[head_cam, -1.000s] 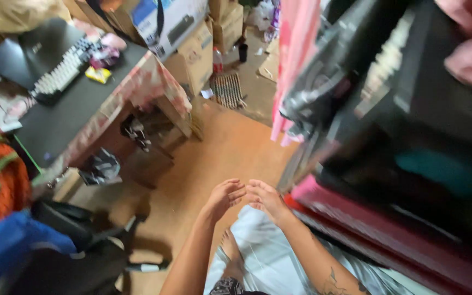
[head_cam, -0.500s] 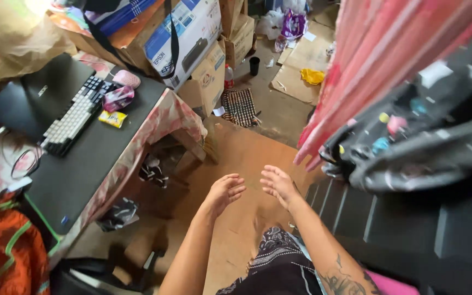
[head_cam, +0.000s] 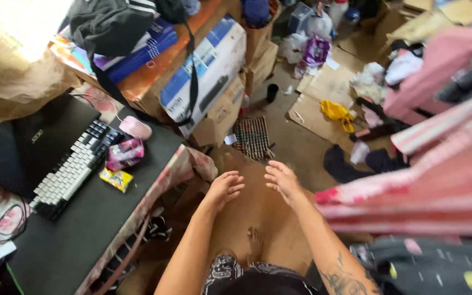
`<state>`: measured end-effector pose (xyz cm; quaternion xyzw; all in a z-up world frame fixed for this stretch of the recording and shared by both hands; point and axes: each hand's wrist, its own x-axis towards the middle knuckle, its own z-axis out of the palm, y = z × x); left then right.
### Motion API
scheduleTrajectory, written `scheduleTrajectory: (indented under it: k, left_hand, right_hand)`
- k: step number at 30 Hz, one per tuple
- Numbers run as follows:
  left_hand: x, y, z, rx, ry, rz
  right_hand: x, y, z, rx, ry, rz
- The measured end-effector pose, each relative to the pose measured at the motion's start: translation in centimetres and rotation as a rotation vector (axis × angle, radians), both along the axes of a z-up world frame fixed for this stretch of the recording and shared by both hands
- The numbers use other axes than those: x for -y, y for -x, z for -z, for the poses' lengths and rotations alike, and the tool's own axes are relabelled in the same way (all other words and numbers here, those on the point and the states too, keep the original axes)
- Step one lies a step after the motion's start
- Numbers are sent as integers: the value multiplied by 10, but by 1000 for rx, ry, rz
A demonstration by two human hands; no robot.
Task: Gather, sort, and store various small household items from a desk and floor into drawers and containers.
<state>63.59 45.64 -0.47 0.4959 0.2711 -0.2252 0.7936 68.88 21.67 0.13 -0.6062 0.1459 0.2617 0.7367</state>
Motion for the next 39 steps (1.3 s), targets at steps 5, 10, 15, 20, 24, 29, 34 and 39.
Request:
scheduleTrajectory:
  k: [5,10,15,20,24,29,34,39]
  left_hand:
    - [-37,-85,-5,14,-39,-11]
    - [-64,-169,-8,36,-77,-1]
    - [-88,-235,-15,49,-86,8]
    - [-119,-277,-31,87,-122,-29]
    - [-139,-293,-47,117,-213,-106]
    - [-171,-284,-72,113,-251,-271]
    - [-198,-263,-101,113,-272,-433]
    - [-239,-252,-106,146,-363,-627]
  right_hand:
    - [-29,-88,-27,6,-8,-22]
    - [-57,-168,-30,17,20,-45]
    - [-90,-238,-34,38,30,-50]
    - [-130,-285,-56,66,47,-132]
    - [-167,-319,-78,81,118,-278]
    - [-221,-351,-88,132,103,-504]
    - [-269,-379,-95,157,48,-694]
    - [-318,-393,-130,205,29,-835]
